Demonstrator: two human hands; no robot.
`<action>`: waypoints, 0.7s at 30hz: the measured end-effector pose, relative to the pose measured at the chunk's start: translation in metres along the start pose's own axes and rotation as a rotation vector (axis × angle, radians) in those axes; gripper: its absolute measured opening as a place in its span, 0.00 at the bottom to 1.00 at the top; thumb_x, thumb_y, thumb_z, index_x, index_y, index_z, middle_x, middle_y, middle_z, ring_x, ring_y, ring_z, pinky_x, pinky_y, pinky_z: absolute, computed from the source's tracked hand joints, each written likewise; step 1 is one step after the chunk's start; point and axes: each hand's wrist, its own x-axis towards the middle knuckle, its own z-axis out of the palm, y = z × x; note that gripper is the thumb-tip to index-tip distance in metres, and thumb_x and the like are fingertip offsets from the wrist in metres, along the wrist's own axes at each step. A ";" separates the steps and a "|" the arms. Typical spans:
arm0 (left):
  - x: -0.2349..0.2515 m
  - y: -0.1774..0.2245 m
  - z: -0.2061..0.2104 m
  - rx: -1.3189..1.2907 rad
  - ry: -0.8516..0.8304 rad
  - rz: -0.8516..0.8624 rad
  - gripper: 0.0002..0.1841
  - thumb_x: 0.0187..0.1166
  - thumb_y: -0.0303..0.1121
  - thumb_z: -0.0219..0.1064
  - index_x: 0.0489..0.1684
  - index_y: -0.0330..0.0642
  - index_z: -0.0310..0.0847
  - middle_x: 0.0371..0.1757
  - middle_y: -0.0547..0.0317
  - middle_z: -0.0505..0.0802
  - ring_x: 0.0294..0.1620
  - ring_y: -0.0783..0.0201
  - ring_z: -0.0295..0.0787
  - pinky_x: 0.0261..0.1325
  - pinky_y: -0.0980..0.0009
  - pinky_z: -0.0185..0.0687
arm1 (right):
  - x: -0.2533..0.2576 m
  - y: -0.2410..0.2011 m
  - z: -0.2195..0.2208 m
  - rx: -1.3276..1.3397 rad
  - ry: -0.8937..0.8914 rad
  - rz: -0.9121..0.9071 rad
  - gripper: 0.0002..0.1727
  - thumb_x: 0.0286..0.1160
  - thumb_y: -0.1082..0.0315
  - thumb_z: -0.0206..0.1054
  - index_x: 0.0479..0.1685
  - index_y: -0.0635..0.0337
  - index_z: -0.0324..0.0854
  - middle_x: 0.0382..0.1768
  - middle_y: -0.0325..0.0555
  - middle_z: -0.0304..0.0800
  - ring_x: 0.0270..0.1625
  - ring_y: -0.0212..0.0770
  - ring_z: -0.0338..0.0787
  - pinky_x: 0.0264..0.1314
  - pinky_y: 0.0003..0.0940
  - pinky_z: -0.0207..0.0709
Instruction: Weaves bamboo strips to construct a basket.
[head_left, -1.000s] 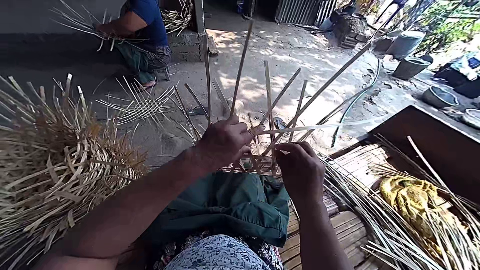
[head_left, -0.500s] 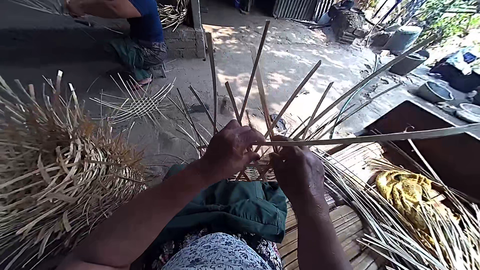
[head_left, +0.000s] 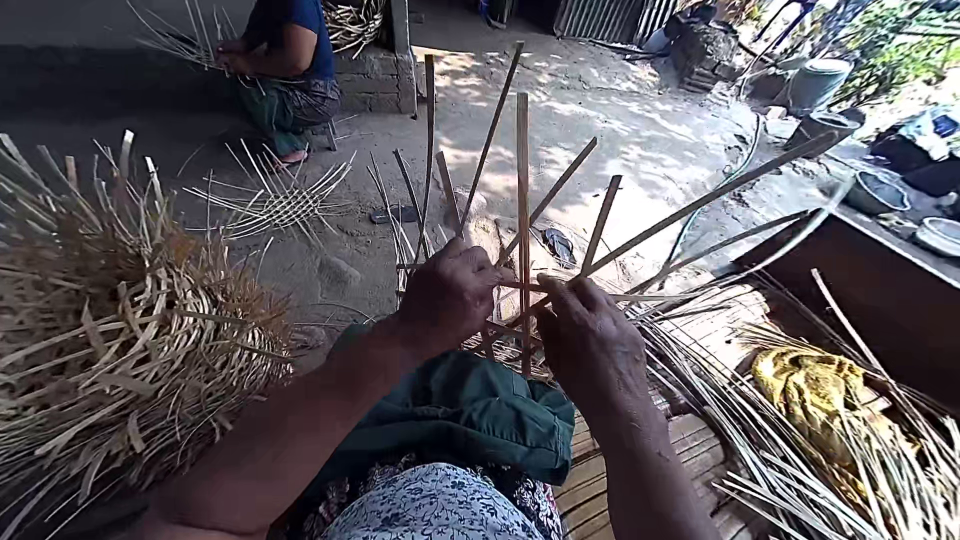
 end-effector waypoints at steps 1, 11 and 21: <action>0.002 0.003 -0.006 -0.113 -0.046 -0.062 0.15 0.70 0.27 0.68 0.52 0.48 0.95 0.39 0.59 0.92 0.42 0.58 0.86 0.42 0.61 0.84 | 0.002 0.004 -0.005 0.004 -0.060 0.006 0.12 0.74 0.66 0.71 0.54 0.57 0.90 0.39 0.54 0.89 0.34 0.56 0.91 0.29 0.55 0.83; -0.001 -0.009 -0.011 -0.900 -0.198 -0.280 0.07 0.77 0.22 0.70 0.48 0.39 0.87 0.38 0.62 0.92 0.31 0.74 0.85 0.36 0.78 0.83 | 0.016 0.020 -0.016 0.151 -0.317 0.134 0.20 0.82 0.50 0.68 0.27 0.56 0.86 0.19 0.46 0.83 0.27 0.51 0.87 0.30 0.57 0.75; 0.037 -0.005 -0.019 0.083 -0.153 0.252 0.26 0.72 0.34 0.77 0.73 0.52 0.86 0.42 0.52 0.91 0.44 0.49 0.86 0.40 0.57 0.82 | -0.001 0.020 0.012 0.407 0.202 0.141 0.09 0.73 0.69 0.74 0.49 0.58 0.92 0.43 0.47 0.90 0.30 0.33 0.86 0.32 0.29 0.84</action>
